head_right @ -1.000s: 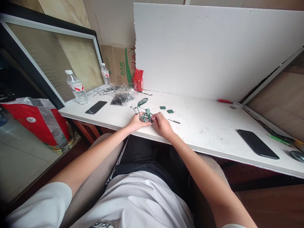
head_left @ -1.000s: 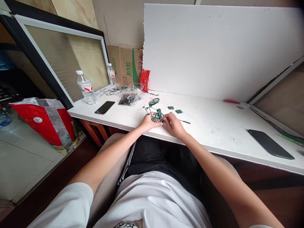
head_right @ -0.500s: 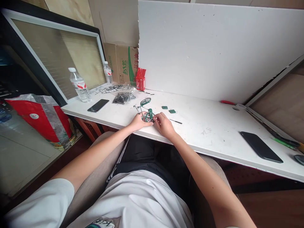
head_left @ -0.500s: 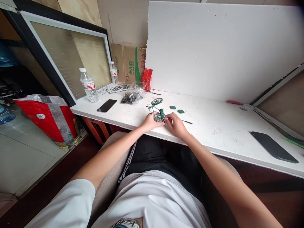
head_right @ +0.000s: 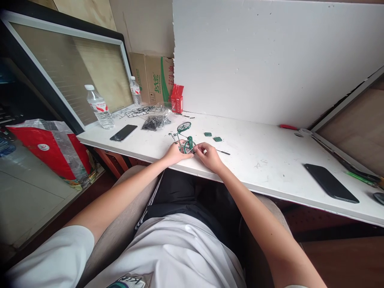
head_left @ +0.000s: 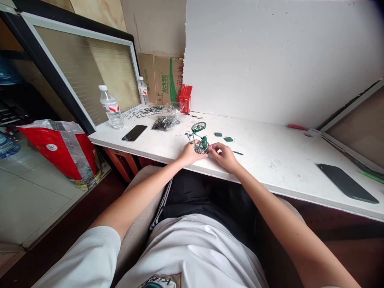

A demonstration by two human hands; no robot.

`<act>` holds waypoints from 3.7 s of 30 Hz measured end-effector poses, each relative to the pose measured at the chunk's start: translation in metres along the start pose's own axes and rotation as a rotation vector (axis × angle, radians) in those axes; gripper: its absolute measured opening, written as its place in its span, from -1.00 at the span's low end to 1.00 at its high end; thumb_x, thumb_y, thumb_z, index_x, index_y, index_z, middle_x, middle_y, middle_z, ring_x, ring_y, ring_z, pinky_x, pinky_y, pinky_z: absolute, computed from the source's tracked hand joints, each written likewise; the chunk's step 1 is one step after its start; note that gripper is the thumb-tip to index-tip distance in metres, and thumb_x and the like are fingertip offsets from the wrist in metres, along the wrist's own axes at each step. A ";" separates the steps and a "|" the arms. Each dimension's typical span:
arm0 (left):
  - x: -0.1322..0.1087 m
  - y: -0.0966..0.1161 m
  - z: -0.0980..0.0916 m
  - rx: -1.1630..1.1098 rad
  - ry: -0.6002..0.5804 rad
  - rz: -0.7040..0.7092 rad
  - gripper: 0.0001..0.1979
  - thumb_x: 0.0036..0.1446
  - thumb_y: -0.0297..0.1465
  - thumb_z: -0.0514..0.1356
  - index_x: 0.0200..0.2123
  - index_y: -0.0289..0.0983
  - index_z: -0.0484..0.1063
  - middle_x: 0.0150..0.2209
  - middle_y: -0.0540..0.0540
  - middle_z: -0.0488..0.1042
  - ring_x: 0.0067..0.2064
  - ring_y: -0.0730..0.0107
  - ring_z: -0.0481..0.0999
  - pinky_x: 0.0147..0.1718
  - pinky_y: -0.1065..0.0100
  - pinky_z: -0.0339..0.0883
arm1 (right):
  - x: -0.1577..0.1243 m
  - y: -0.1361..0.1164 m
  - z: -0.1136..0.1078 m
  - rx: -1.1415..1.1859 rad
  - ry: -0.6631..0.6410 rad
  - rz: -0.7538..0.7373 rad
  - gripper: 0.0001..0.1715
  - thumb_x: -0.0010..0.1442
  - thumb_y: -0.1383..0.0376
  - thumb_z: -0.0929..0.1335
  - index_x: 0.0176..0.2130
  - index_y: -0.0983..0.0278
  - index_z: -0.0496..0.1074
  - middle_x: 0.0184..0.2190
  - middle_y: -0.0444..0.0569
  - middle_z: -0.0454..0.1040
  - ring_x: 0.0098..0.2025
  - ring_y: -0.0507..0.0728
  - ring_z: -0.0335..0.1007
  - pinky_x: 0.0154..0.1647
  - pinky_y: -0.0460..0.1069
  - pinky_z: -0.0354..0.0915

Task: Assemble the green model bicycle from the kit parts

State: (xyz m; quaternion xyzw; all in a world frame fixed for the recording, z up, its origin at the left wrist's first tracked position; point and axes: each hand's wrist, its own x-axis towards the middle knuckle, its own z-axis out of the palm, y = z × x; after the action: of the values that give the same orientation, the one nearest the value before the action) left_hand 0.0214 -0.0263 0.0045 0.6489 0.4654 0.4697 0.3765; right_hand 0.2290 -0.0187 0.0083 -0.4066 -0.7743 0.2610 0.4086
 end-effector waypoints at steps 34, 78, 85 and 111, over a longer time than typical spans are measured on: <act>-0.001 0.004 -0.003 -0.120 -0.028 -0.052 -0.43 -0.22 -0.42 0.63 -0.11 -0.29 0.54 -0.09 -0.16 0.67 -0.10 0.17 0.63 -0.10 0.26 0.44 | 0.001 0.000 -0.006 0.162 -0.061 0.113 -0.42 0.25 -0.22 0.48 -0.30 0.24 0.59 -0.28 0.01 0.61 -0.26 0.15 0.43 -0.20 0.03 0.35; 0.000 0.002 -0.001 -0.046 -0.026 -0.007 -0.47 -0.18 -0.41 0.59 -0.10 -0.30 0.56 -0.12 -0.16 0.67 -0.11 0.20 0.62 -0.07 0.27 0.43 | 0.000 0.010 -0.005 0.202 -0.072 0.147 -0.43 0.23 -0.20 0.51 -0.25 0.26 0.63 -0.27 0.03 0.61 -0.27 0.15 0.42 -0.21 0.04 0.30; 0.000 0.000 -0.002 -0.009 -0.030 0.005 -0.46 -0.17 -0.38 0.60 -0.09 -0.29 0.54 -0.10 -0.15 0.66 -0.11 0.20 0.62 -0.14 0.30 0.41 | 0.000 0.008 -0.004 0.192 -0.068 0.132 -0.40 0.21 -0.22 0.50 -0.26 0.26 0.62 -0.31 0.04 0.59 -0.34 0.12 0.36 -0.28 0.06 0.28; -0.003 0.006 -0.002 -0.139 -0.058 -0.055 -0.60 -0.07 -0.33 0.56 -0.19 -0.29 0.52 -0.23 -0.08 0.65 -0.23 0.34 0.58 -0.24 0.37 0.37 | -0.003 -0.004 -0.008 0.268 -0.101 0.191 -0.33 0.17 -0.31 0.49 -0.26 0.24 0.62 -0.30 -0.01 0.56 -0.30 0.11 0.31 -0.25 0.03 0.28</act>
State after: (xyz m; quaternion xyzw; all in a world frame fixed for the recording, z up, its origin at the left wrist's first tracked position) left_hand 0.0208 -0.0312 0.0099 0.6217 0.4382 0.4713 0.4466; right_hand 0.2353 -0.0228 0.0147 -0.4068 -0.7100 0.4197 0.3928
